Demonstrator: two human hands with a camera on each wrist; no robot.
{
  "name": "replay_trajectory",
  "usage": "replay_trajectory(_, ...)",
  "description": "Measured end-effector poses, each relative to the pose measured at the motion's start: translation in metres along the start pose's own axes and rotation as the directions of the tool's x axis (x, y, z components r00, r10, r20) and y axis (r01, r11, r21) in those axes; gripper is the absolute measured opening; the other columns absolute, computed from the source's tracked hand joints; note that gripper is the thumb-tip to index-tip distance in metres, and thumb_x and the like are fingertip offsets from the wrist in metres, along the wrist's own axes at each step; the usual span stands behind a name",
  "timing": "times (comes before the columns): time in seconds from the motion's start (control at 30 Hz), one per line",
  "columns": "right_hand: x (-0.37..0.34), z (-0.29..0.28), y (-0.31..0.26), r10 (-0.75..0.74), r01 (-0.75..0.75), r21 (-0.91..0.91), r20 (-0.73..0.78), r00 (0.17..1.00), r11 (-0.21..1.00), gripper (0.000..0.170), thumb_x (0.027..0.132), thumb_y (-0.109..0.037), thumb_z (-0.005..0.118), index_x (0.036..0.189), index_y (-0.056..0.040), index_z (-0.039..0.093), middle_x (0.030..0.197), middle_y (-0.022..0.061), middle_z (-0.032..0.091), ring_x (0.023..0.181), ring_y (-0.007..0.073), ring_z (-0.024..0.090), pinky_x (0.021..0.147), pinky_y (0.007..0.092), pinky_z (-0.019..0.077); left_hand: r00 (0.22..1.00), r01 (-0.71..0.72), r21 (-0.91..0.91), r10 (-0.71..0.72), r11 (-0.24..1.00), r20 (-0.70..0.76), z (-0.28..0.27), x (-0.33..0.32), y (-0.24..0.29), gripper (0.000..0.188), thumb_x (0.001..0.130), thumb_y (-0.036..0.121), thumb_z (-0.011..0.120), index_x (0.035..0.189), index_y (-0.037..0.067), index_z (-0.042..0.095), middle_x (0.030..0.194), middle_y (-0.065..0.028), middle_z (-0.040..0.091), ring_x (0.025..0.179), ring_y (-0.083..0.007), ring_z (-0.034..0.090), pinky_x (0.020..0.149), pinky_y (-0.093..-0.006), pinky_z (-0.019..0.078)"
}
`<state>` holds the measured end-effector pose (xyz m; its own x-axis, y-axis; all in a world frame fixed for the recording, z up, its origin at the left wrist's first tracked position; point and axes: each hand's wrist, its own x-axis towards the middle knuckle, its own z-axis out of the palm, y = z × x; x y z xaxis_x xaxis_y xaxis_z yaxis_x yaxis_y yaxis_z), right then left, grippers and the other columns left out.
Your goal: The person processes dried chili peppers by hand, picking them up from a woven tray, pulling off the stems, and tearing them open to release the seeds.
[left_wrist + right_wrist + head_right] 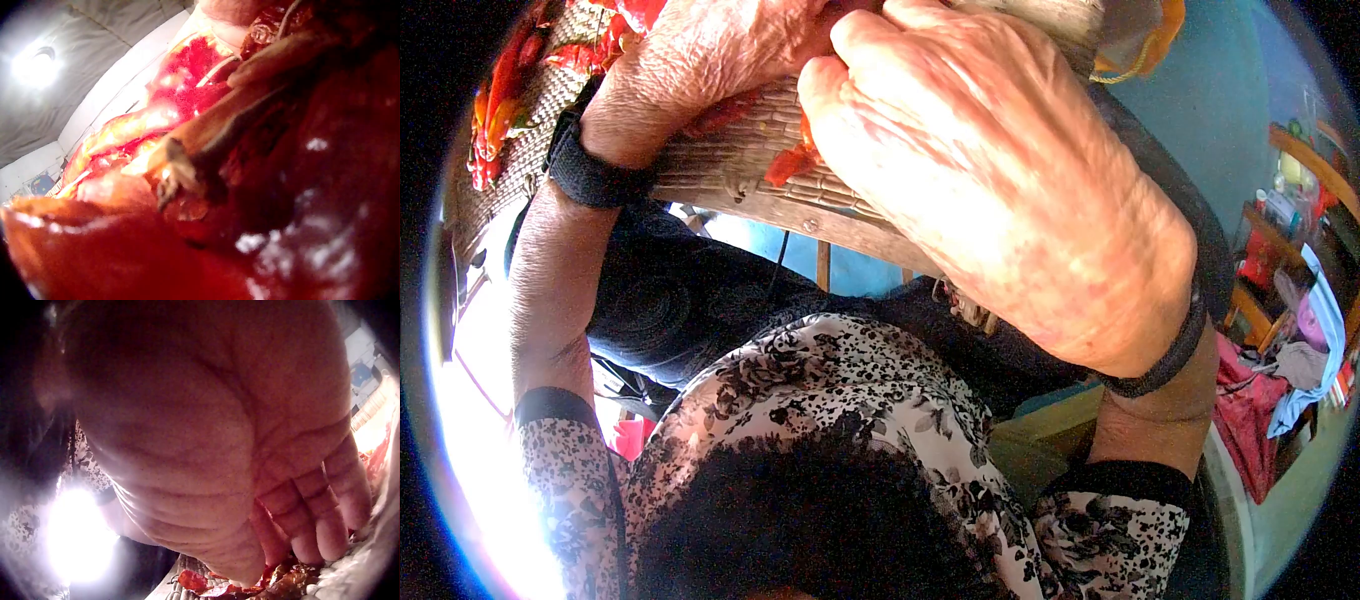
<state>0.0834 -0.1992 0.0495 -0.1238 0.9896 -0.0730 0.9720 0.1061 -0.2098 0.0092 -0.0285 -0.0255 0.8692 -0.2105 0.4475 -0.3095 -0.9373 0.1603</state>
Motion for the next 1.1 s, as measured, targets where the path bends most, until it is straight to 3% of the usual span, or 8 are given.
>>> replay_trajectory(0.07,0.000,0.001,0.001,-0.005,0.005,0.003,-0.001,1.000,1.000,0.023,0.082,-0.005,0.061,0.104,0.0018,0.061,0.094,0.0118,0.057,0.091,0.0277,0.059,0.079,0.0376,0.0507,0.999,0.001,-0.022,-0.001,1.000,-0.036,-0.002,0.001,0.001,0.016,0.080,0.017,0.067,0.076,0.008,0.055,0.066,-0.0032,0.054,0.059,-0.0199,0.060,0.048,-0.0311,0.0497)
replay_trajectory(0.13,-0.001,0.002,0.002,-0.010,0.010,0.010,-0.004,1.000,1.000,0.023,0.082,-0.005,0.061,0.104,0.0024,0.061,0.093,0.0118,0.056,0.091,0.0274,0.059,0.080,0.0374,0.0506,0.998,0.059,-0.092,-0.056,0.994,0.025,-0.010,0.004,0.003,0.016,0.080,0.016,0.068,0.076,0.008,0.055,0.065,-0.0034,0.054,0.058,-0.0206,0.060,0.048,-0.0314,0.0495)
replay_trajectory(0.23,-0.002,0.002,0.003,-0.013,0.013,0.019,0.000,1.000,1.000,0.024,0.083,-0.006,0.061,0.105,0.0031,0.061,0.093,0.0119,0.055,0.091,0.0269,0.058,0.081,0.0371,0.0505,0.999,0.022,-0.078,-0.024,0.997,-0.031,-0.002,0.002,0.000,0.016,0.080,0.015,0.068,0.075,0.008,0.054,0.064,-0.0035,0.053,0.057,-0.0209,0.060,0.048,-0.0315,0.0494)
replay_trajectory(0.73,-0.006,0.003,0.011,-0.022,0.012,0.108,0.086,0.996,0.994,0.028,0.085,-0.010,0.060,0.107,0.0070,0.060,0.092,0.0125,0.051,0.090,0.0244,0.057,0.085,0.0354,0.0498,0.999,0.036,-0.008,-0.036,0.999,0.007,-0.001,0.001,0.001,0.017,0.080,0.016,0.069,0.075,0.008,0.054,0.065,-0.0033,0.054,0.058,-0.0198,0.061,0.048,-0.0314,0.0495)
replay_trajectory(0.93,-0.007,0.003,0.009,-0.017,0.013,0.090,0.053,0.998,0.996,0.030,0.084,-0.010,0.062,0.109,0.0070,0.060,0.093,0.0129,0.052,0.092,0.0252,0.057,0.085,0.0358,0.0499,0.999,0.041,-0.051,-0.040,0.998,0.013,-0.008,0.004,0.002,0.018,0.079,0.016,0.069,0.074,0.008,0.054,0.064,-0.0049,0.055,0.056,-0.0231,0.061,0.048,-0.0335,0.0501)
replay_trajectory(0.97,-0.007,0.002,0.009,-0.021,0.017,0.085,0.046,0.999,0.996,0.030,0.084,-0.010,0.062,0.109,0.0070,0.060,0.093,0.0129,0.052,0.092,0.0253,0.057,0.085,0.0358,0.0500,0.998,-0.019,0.007,0.019,1.000,-0.058,0.000,0.001,0.001,0.018,0.079,0.016,0.069,0.074,0.008,0.054,0.063,-0.0054,0.055,0.055,-0.0245,0.061,0.048,-0.0344,0.0505)
replay_trajectory(1.1,-0.007,0.002,0.008,-0.027,0.025,0.077,0.024,0.999,0.997,0.030,0.084,-0.010,0.062,0.109,0.0068,0.060,0.093,0.0128,0.053,0.092,0.0254,0.057,0.085,0.0358,0.0500,1.000,0.017,-0.069,-0.018,0.997,-0.010,-0.009,0.005,0.002,0.019,0.081,0.017,0.069,0.074,0.008,0.054,0.064,-0.0052,0.056,0.056,-0.0239,0.061,0.048,-0.0341,0.0502)
